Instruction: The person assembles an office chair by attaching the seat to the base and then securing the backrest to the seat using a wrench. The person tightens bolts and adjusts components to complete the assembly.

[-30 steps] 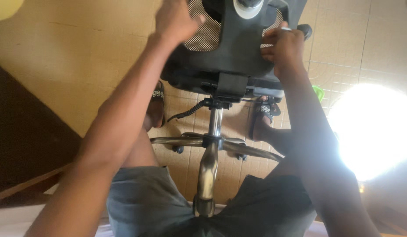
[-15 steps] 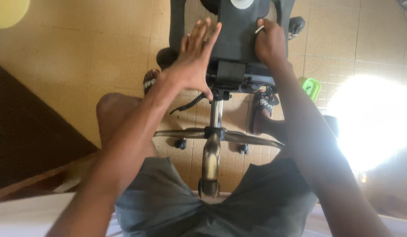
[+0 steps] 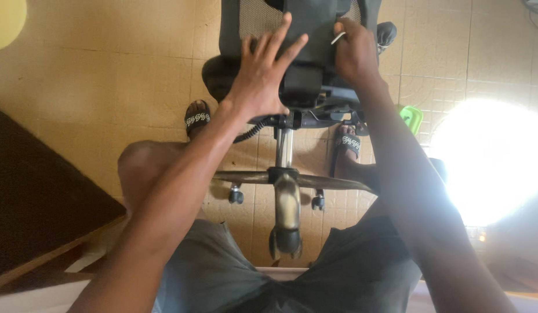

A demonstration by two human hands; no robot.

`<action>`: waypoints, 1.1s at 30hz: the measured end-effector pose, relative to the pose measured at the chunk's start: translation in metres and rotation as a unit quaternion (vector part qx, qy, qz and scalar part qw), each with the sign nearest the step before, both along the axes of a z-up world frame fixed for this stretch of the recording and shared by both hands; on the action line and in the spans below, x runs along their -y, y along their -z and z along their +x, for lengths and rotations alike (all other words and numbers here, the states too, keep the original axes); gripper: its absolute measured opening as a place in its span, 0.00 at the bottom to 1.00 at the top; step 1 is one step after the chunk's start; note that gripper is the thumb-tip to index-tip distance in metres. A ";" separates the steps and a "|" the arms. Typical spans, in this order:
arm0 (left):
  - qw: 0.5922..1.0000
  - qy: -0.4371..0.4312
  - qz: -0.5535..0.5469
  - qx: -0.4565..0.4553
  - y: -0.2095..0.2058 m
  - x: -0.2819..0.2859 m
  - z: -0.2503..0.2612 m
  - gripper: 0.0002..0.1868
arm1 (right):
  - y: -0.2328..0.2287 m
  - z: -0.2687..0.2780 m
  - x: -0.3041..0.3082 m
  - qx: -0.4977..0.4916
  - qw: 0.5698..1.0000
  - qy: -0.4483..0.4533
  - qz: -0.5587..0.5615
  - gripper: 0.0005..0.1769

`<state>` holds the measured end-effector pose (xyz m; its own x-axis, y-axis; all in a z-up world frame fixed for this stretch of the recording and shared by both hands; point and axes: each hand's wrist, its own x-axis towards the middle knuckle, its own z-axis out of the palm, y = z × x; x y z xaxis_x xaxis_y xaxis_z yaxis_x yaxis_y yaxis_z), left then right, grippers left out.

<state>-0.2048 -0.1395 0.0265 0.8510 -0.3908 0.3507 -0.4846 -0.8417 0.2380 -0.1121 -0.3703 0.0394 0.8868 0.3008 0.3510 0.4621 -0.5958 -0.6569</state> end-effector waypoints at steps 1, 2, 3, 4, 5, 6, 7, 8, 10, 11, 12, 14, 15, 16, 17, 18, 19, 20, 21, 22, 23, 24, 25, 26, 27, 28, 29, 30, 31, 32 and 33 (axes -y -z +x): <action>1.000 -0.001 0.006 0.008 0.001 0.001 0.001 0.86 | 0.003 -0.004 0.003 -0.004 1.000 -0.009 0.001 0.15; 1.000 0.000 0.007 0.003 0.000 0.002 0.004 0.86 | 0.005 -0.007 0.007 -0.006 1.000 -0.019 0.002 0.15; 1.000 0.000 0.007 -0.002 0.000 0.003 0.006 0.86 | 0.006 -0.008 0.009 -0.009 1.000 -0.028 0.003 0.15; 1.000 0.002 0.006 -0.010 -0.001 0.002 0.007 0.86 | 0.007 -0.009 0.010 -0.014 1.000 -0.024 -0.007 0.15; 1.000 0.002 0.003 -0.013 0.000 0.003 0.008 0.86 | 0.007 -0.009 0.012 -0.019 0.999 -0.020 -0.017 0.14; 1.000 0.002 0.001 -0.016 0.000 0.003 0.008 0.86 | 0.006 -0.008 0.012 -0.024 0.999 -0.017 -0.026 0.14; 1.000 0.002 -0.001 -0.020 0.000 0.002 0.009 0.86 | 0.005 -0.007 0.012 -0.027 0.999 -0.014 -0.028 0.15; 1.000 0.008 -0.007 -0.017 0.001 0.001 0.010 0.86 | 0.006 -0.006 0.012 -0.032 0.999 -0.012 -0.028 0.15; 1.000 0.020 -0.019 -0.012 0.004 -0.001 0.010 0.86 | 0.008 -0.009 0.013 -0.023 0.999 -0.014 -0.028 0.16; 1.000 0.020 -0.018 -0.011 0.006 -0.002 0.009 0.86 | 0.008 -0.012 0.013 -0.009 0.999 -0.019 -0.027 0.16; 1.000 0.022 -0.017 -0.009 0.008 -0.003 0.010 0.87 | 0.008 -0.015 0.014 0.006 0.999 -0.022 -0.027 0.16; 0.999 0.027 -0.026 0.002 0.012 -0.005 0.011 0.87 | 0.003 -0.019 0.019 -0.023 0.998 -0.047 -0.033 0.18; 0.999 0.030 -0.035 0.011 0.015 -0.006 0.011 0.87 | 0.001 -0.021 0.021 -0.036 0.997 -0.060 -0.036 0.18; 0.998 0.033 -0.043 0.020 0.018 -0.007 0.012 0.87 | -0.001 -0.023 0.024 -0.012 0.997 -0.072 -0.039 0.17; 0.997 0.031 -0.062 0.028 0.022 -0.009 0.011 0.87 | -0.002 -0.025 0.027 0.011 0.996 -0.083 -0.043 0.17; 0.996 0.028 -0.082 0.036 0.026 -0.010 0.009 0.86 | -0.003 -0.028 0.030 0.035 0.994 -0.094 -0.047 0.17; 0.994 0.025 -0.102 0.043 0.031 -0.010 0.005 0.86 | -0.003 -0.034 0.034 0.031 0.995 -0.088 -0.046 0.17; 0.991 0.007 -0.116 0.074 0.036 -0.009 -0.002 0.82 | -0.002 -0.040 0.038 0.028 0.995 -0.084 -0.046 0.19; 0.986 -0.011 -0.129 0.104 0.042 -0.008 -0.013 0.77 | -0.001 -0.047 0.042 0.025 0.996 -0.079 -0.046 0.21; 0.980 -0.029 -0.142 0.136 0.047 -0.007 -0.024 0.72 | 0.001 -0.053 0.044 0.050 0.994 -0.089 -0.045 0.22; 0.982 -0.044 -0.129 0.135 0.052 -0.004 -0.034 0.63 | 0.003 -0.059 0.046 0.074 0.991 -0.099 -0.044 0.23; 0.982 -0.059 -0.116 0.135 0.056 0.001 -0.043 0.53 | 0.005 -0.062 0.050 0.100 0.988 -0.109 -0.045 0.24; 0.983 -0.073 -0.104 0.135 0.058 0.006 -0.048 0.43 | 0.007 -0.062 0.053 0.088 0.989 -0.113 -0.041 0.24; 0.980 -0.069 -0.163 0.089 0.059 0.010 -0.049 0.41 | 0.009 -0.062 0.054 0.075 0.990 -0.117 -0.040 0.25; 0.972 -0.064 -0.222 0.044 0.057 0.016 -0.048 0.39 | 0.010 -0.061 0.054 0.062 0.990 -0.120 -0.038 0.26; 0.959 -0.059 -0.277 -0.004 0.054 0.020 -0.047 0.37 | 0.011 -0.060 0.053 0.041 0.993 -0.103 -0.042 0.26; 0.950 -0.067 -0.306 -0.019 0.049 0.023 -0.045 0.33 | 0.011 -0.057 0.051 0.019 0.995 -0.086 -0.046 0.25; 0.939 -0.071 -0.335 -0.029 0.044 0.027 -0.038 0.30 | 0.009 -0.051 0.050 0.001 0.997 -0.065 -0.051 0.24; 0.928 -0.074 -0.363 -0.040 0.039 0.028 -0.031 0.27 | 0.007 -0.047 0.050 -0.001 0.996 -0.074 -0.044 0.24; 0.937 -0.057 -0.341 -0.056 0.034 0.025 -0.029 0.25 | 0.005 -0.048 0.050 -0.007 0.996 -0.083 -0.039 0.24; 0.945 -0.039 -0.317 -0.072 0.031 0.019 -0.029 0.23 | 0.003 -0.050 0.051 -0.013 0.995 -0.091 -0.033 0.24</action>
